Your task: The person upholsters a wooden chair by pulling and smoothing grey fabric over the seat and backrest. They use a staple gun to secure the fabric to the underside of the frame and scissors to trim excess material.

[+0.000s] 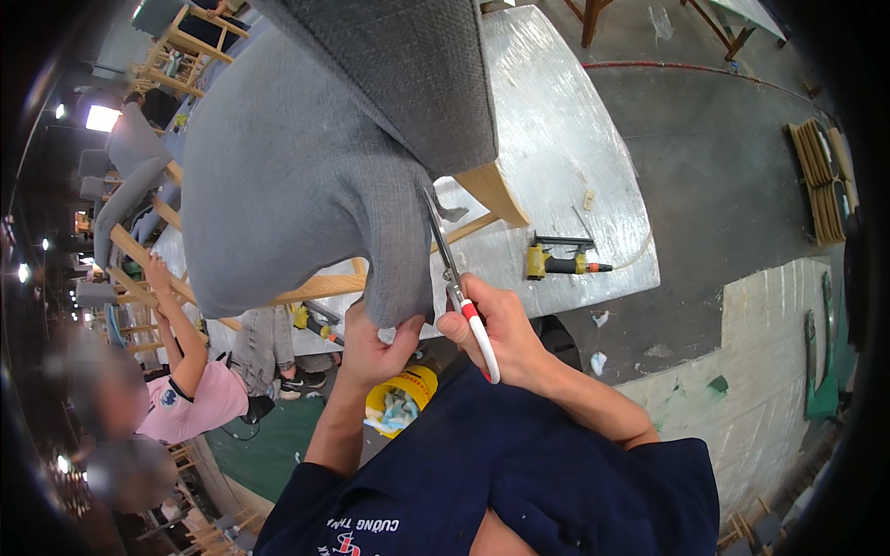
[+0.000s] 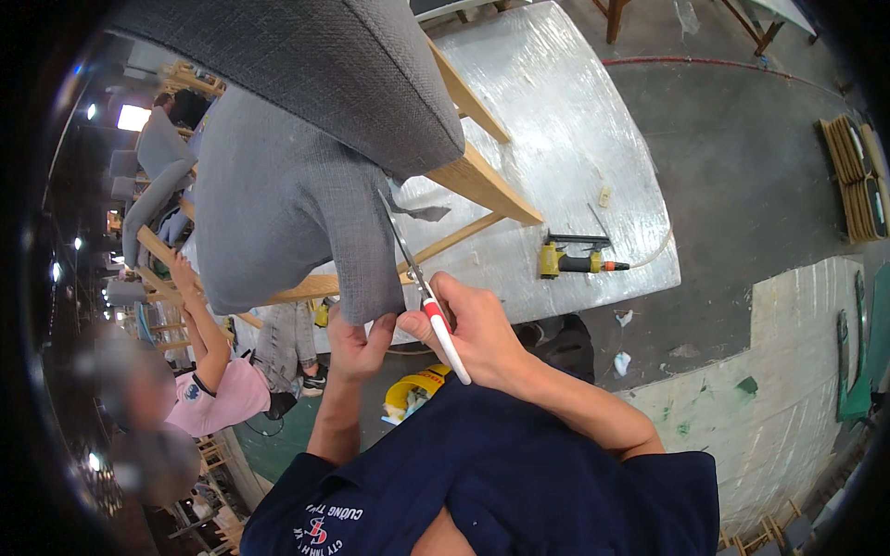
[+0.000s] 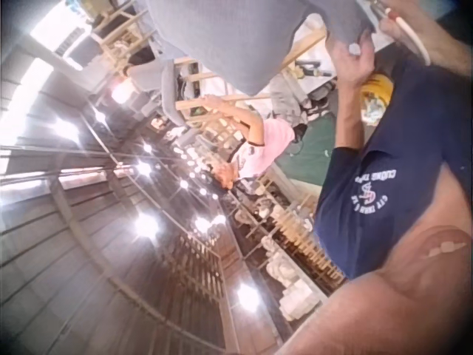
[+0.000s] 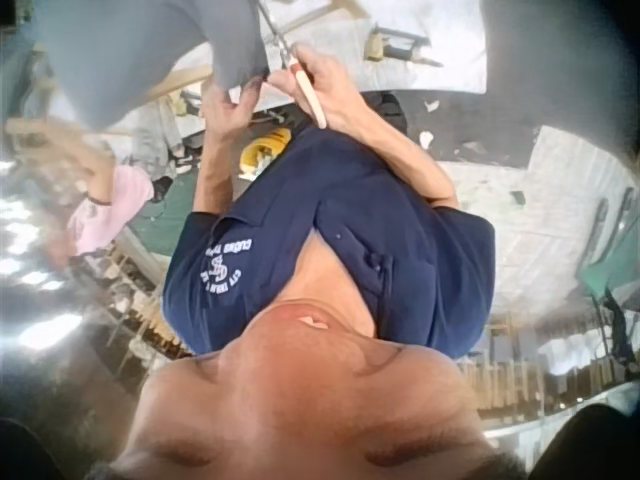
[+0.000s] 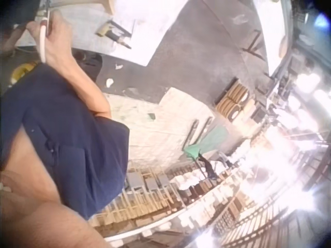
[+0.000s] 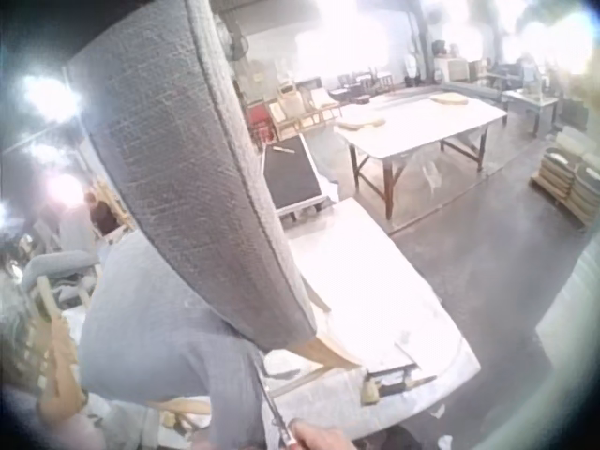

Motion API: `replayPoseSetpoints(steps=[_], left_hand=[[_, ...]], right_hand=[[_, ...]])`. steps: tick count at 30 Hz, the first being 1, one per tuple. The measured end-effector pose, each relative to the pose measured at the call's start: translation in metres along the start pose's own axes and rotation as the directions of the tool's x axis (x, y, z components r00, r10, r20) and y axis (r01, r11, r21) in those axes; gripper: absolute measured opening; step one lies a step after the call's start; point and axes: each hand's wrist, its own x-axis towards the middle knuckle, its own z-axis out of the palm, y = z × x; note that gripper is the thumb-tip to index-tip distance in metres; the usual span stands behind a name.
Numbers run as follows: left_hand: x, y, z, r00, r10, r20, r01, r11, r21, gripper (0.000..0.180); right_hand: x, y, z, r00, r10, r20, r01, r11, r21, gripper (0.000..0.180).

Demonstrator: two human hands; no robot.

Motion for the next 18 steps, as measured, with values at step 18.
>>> replayPoseSetpoints(steps=[18], left_hand=[[0.033, -0.038, -0.053, 0.957, 0.174, 0.233, -0.169, 0.985, -0.043, 0.007]], right_hand=[[0.041, 0.005, 0.056, 0.948, -0.069, -0.310, 0.091, 0.994, 0.055, 0.060]])
